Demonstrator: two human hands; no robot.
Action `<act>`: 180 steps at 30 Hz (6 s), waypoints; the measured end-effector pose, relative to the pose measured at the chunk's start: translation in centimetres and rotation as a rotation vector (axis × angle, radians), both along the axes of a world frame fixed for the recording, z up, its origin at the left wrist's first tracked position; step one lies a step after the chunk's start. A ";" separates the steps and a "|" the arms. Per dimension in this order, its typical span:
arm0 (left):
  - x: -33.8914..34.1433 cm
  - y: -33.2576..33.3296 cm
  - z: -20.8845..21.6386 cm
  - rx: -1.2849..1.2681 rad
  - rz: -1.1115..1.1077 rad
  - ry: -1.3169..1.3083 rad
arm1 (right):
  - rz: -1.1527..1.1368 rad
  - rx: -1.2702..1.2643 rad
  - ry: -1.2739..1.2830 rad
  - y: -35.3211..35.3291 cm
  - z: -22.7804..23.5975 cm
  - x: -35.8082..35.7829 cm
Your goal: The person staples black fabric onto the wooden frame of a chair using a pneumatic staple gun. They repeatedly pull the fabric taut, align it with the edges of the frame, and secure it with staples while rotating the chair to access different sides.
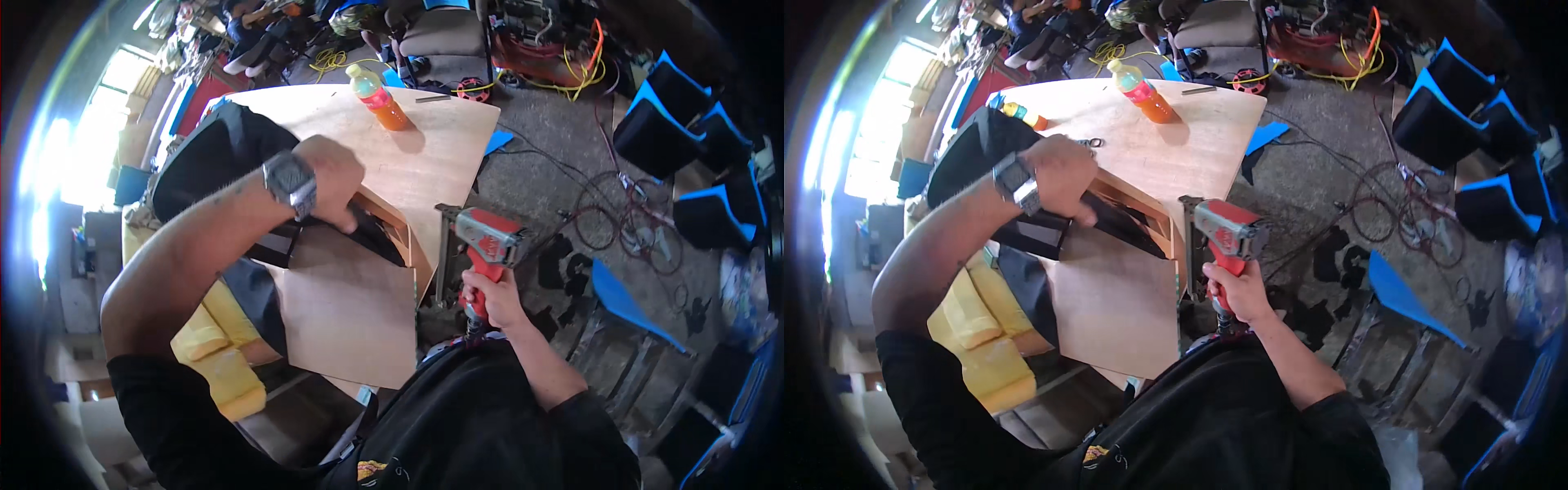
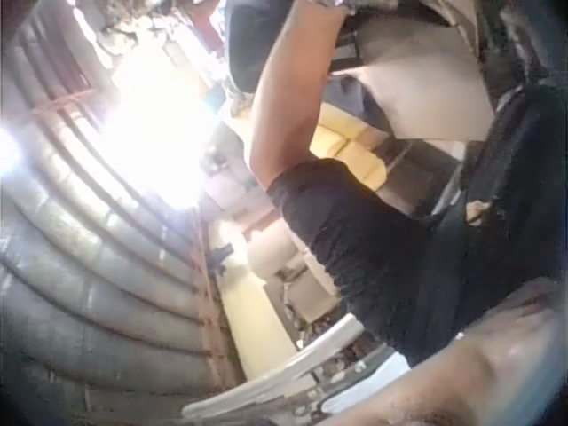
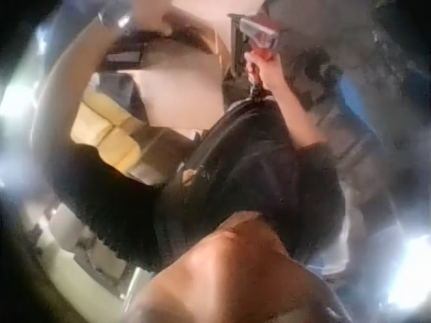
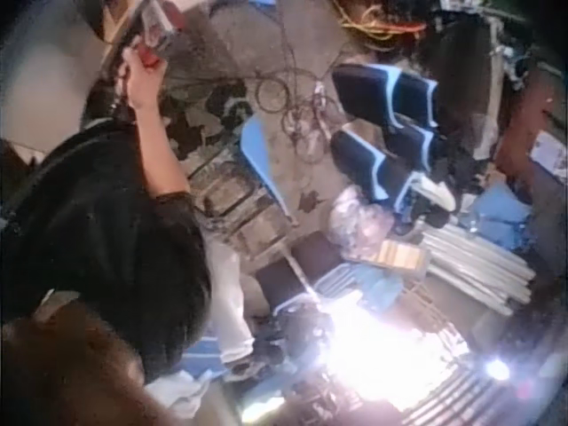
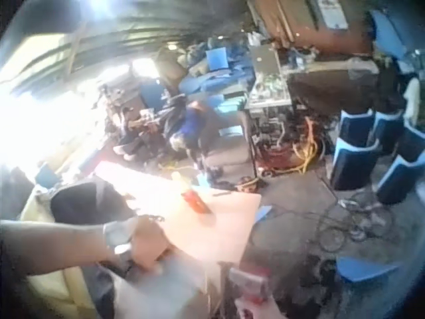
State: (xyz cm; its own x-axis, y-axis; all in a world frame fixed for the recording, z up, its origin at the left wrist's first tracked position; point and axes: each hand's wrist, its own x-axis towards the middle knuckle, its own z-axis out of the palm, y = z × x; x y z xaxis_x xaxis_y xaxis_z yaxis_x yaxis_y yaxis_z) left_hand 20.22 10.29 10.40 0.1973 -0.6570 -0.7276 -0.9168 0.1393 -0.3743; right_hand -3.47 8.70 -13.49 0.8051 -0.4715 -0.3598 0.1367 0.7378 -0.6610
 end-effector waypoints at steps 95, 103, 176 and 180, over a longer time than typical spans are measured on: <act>4.9 1.3 4.7 -0.335 0.139 0.119 | 0.387 0.302 -0.346 2.2 6.7 8.6; 5.6 1.1 5.4 -0.136 0.195 0.028 | 0.412 0.272 -0.357 2.1 6.7 9.1; -1.6 11.1 -26.3 -1.843 1.371 0.066 | 0.776 -2.243 -0.447 -17.0 -18.7 30.1; -2.2 8.5 -25.5 -1.789 1.562 -0.139 | 1.577 -1.830 -0.329 -17.0 -8.8 34.4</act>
